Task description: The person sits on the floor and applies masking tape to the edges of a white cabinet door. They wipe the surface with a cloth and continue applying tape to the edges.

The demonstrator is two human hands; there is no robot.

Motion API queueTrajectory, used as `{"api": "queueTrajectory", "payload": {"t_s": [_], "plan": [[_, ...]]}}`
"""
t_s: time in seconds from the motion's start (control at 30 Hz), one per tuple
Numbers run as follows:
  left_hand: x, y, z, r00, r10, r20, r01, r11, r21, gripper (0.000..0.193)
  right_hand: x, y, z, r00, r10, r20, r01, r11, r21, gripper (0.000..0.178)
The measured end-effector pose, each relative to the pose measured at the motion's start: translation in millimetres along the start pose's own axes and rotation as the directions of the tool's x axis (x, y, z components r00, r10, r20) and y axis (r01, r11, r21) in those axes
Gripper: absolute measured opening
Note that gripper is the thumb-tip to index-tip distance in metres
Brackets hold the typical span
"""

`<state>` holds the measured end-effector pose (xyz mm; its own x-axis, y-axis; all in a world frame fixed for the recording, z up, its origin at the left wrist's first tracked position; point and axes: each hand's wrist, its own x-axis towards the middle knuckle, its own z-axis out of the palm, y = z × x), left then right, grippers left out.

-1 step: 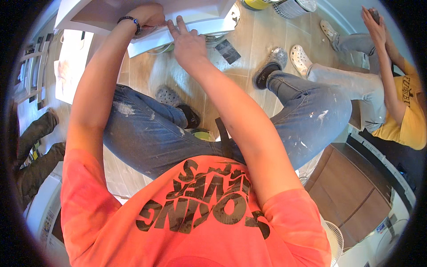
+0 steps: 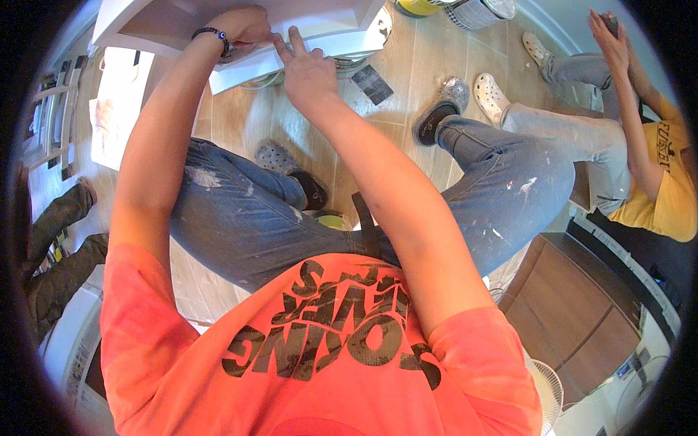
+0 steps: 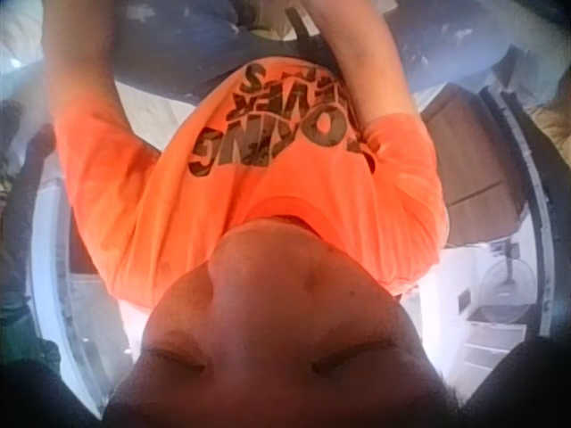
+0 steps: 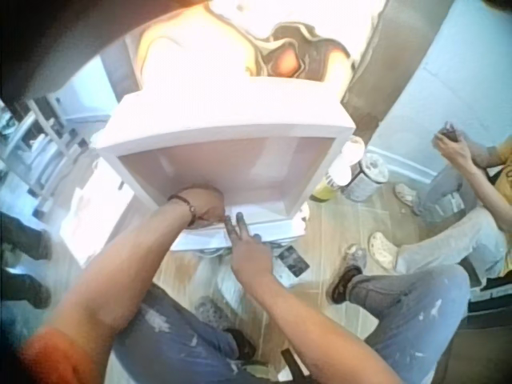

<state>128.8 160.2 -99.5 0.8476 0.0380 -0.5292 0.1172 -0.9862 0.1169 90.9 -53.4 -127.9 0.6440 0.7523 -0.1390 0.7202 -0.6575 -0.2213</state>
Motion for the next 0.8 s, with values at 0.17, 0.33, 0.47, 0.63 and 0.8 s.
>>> {"api": "queueTrajectory", "payload": {"t_s": [0.17, 0.33, 0.47, 0.63, 0.8], "plan": [[-27, 48, -34, 0.981, -0.174, -0.080, 0.166, 0.981, -0.099, 0.047, 1, 9, 1, 0.999, 0.030, 0.019, -0.030, 1.000, -0.009, 0.082], [0, -13, -2, 0.915, 0.253, -0.315, -0.217, 0.965, 0.146, 0.045, 11, 0, -6, 0.999, -0.016, 0.041, 0.018, 0.999, -0.029, 0.079], [-32, 50, -50, 0.994, 0.087, -0.064, -0.088, 0.996, -0.008, 0.056, 8, 23, -7, 0.997, 0.030, 0.070, -0.030, 1.000, -0.001, 0.077], [-56, 36, -41, 0.971, -0.047, -0.236, 0.034, 0.998, -0.060, 0.049, 10, 11, -19, 0.995, 0.026, 0.100, -0.026, 1.000, 0.007, 0.075], [-56, 37, -20, 0.960, -0.137, -0.245, 0.109, 0.986, -0.125, 0.039, 11, 26, -7, 0.996, -0.083, 0.019, 0.083, 0.997, -0.002, 0.072]]}}
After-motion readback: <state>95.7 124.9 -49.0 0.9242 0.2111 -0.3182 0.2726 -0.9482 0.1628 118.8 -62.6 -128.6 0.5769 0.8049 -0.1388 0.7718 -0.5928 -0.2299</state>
